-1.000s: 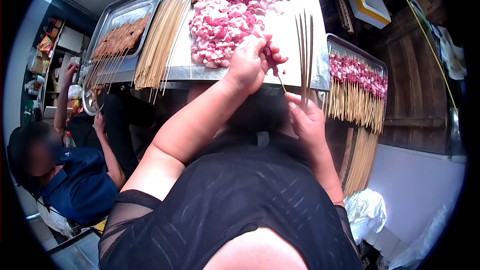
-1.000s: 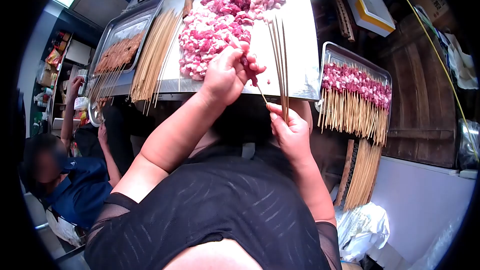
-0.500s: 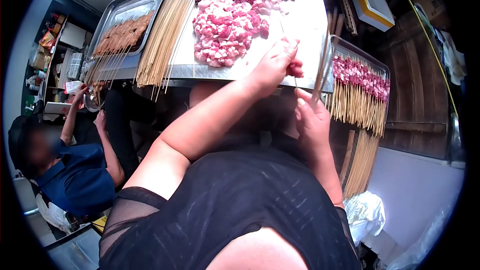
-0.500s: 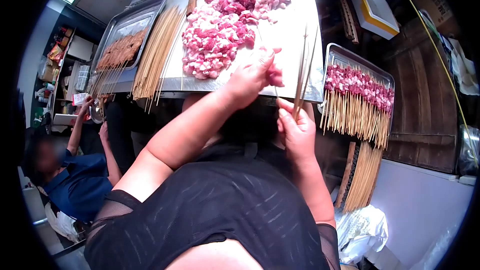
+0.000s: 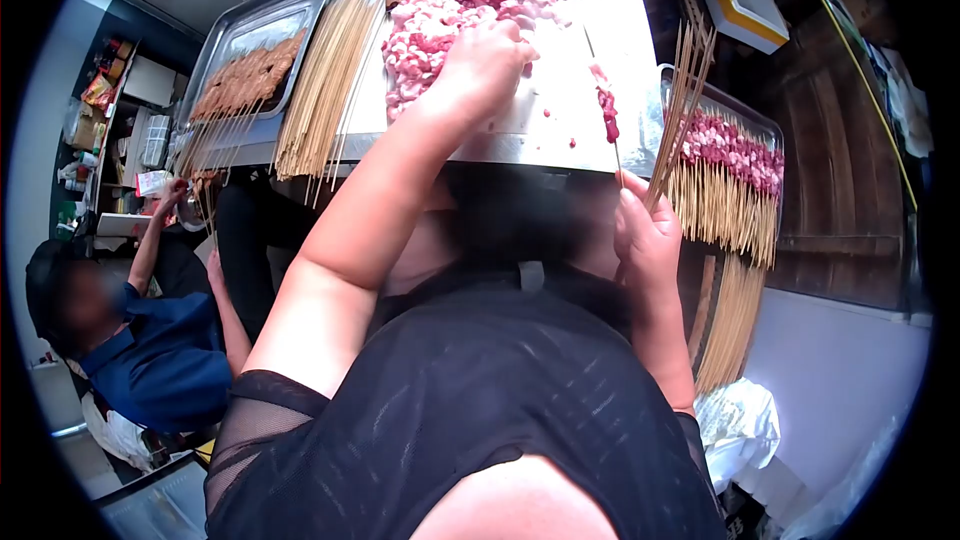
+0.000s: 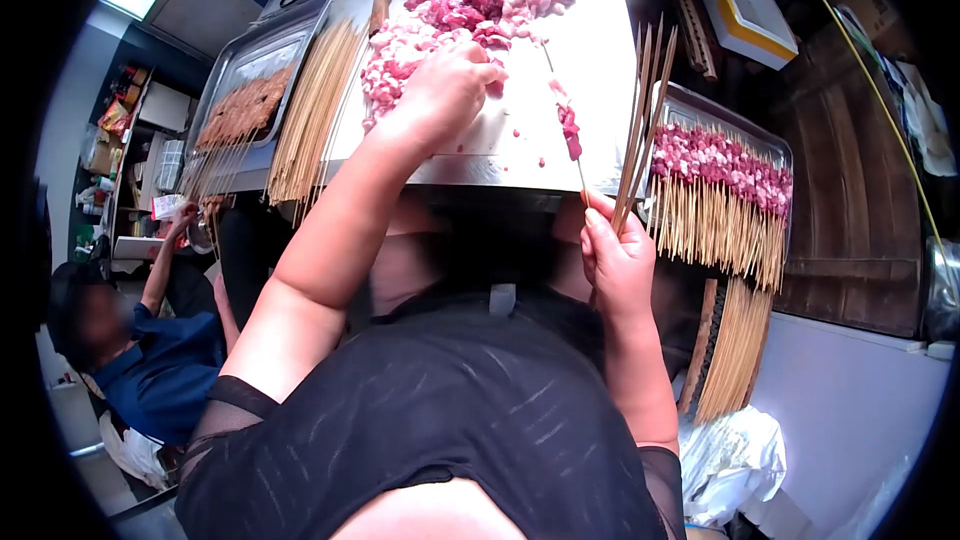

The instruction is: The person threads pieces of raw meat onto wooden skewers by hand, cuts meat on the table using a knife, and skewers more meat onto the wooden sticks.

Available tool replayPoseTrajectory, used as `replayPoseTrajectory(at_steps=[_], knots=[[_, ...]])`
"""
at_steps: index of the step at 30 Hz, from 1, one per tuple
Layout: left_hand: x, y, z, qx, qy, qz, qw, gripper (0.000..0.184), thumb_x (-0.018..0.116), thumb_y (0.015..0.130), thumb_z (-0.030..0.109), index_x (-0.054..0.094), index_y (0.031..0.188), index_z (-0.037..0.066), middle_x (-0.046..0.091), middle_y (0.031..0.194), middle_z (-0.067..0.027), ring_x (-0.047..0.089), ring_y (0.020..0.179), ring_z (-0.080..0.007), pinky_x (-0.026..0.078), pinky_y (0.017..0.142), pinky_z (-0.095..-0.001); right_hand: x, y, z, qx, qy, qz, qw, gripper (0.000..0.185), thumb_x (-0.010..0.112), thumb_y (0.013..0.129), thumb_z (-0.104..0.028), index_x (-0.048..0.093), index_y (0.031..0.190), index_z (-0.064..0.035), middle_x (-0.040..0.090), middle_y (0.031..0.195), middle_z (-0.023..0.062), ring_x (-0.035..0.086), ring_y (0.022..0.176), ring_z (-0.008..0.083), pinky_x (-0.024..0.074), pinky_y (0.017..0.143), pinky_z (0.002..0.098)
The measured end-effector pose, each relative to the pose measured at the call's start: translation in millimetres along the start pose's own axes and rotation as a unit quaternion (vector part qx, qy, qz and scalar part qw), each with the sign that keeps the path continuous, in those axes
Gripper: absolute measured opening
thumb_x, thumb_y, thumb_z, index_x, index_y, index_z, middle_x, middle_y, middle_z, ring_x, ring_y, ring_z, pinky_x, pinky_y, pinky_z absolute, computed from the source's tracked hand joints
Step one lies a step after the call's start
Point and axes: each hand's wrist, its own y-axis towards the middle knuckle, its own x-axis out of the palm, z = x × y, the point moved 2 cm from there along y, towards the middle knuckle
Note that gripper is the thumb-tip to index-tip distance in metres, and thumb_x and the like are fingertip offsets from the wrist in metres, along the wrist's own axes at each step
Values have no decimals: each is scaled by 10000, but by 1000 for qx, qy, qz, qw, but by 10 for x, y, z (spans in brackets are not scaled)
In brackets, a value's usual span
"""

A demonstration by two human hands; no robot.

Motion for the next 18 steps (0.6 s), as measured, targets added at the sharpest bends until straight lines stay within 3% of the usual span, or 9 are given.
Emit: replayPoseTrajectory(at_steps=[1, 4, 7, 9, 11, 12, 13, 15, 18], knots=[[69, 21, 16, 11, 73, 8, 997, 113, 603, 740, 79, 682, 817, 98, 601, 860, -69, 575, 860, -247, 474, 768, -359, -8, -3, -15, -3, 6, -4, 1000, 244, 520, 916, -96, 570, 1145, -28, 504, 633, -55, 354, 437, -8, 259, 384, 133], [118, 81, -5, 19, 85, 12, 996, 100, 610, 736, 124, 677, 806, 100, 598, 841, -73, 577, 841, -251, 474, 759, -365, -55, -20, -16, -15, 12, 2, 1000, 240, 517, 916, -87, 571, 1143, -30, 505, 638, -54, 355, 442, -10, 262, 387, 131], [-5, 108, 17, -32, -75, 36, 996, 113, 631, 757, 156, 663, 813, 63, 611, 834, -88, 599, 792, -232, 482, 738, -332, -89, -10, 3, -12, 10, 12, 1000, 240, 516, 915, -83, 573, 1142, -32, 509, 640, -51, 361, 447, -10, 263, 388, 130], [-88, 85, 35, -193, -320, -15, 928, 187, 624, 832, 180, 643, 945, 32, 653, 808, -56, 632, 667, -117, 485, 641, -238, -88, 13, 27, -9, 8, 18, 1000, 239, 518, 914, -84, 575, 1140, -31, 511, 641, -51, 363, 448, -10, 266, 390, 128], [15, 67, -24, -241, -587, 26, 772, 189, 603, 857, 161, 624, 980, 19, 656, 811, -53, 650, 746, -129, 494, 604, -250, -77, 40, 68, -6, 15, 9, 1000, 235, 521, 913, -85, 579, 1135, -33, 513, 642, -51, 365, 450, -10, 266, 390, 128], [-44, 46, 7, -263, -622, 33, 736, 186, 560, 889, 152, 600, 994, 4, 659, 849, -82, 662, 793, -169, 524, 629, -263, -61, 49, 83, -2, 10, 5, 1000, 235, 521, 913, -84, 579, 1135, -30, 510, 640, -51, 365, 451, -10, 266, 390, 130], [-44, 24, -5, -266, -620, 36, 737, 186, 560, 889, 152, 600, 994, 4, 659, 849, -82, 662, 793, -169, 524, 629, -263, -40, 59, 95, 1, 4, 1, 1000, 236, 521, 913, -84, 579, 1135, -27, 508, 639, -50, 366, 452, -9, 265, 389, 132], [-12, -18, -29, -304, -728, 36, 613, 207, 519, 909, 160, 576, 1009, -12, 656, 884, -122, 664, 800, -205, 548, 698, -293, -5, 48, 107, 0, -1, -17, 1000, 237, 521, 913, -83, 579, 1135, -22, 505, 639, -48, 366, 454, -8, 265, 388, 134], [-9, -55, -17, -306, -748, 39, 587, 220, 490, 921, 167, 561, 1026, -12, 651, 887, -137, 661, 832, -233, 559, 715, -311, 19, 11, 82, 6, -8, -29, 1000, 240, 520, 912, -81, 577, 1136, -14, 500, 638, -46, 365, 457, -5, 265, 388, 138]])
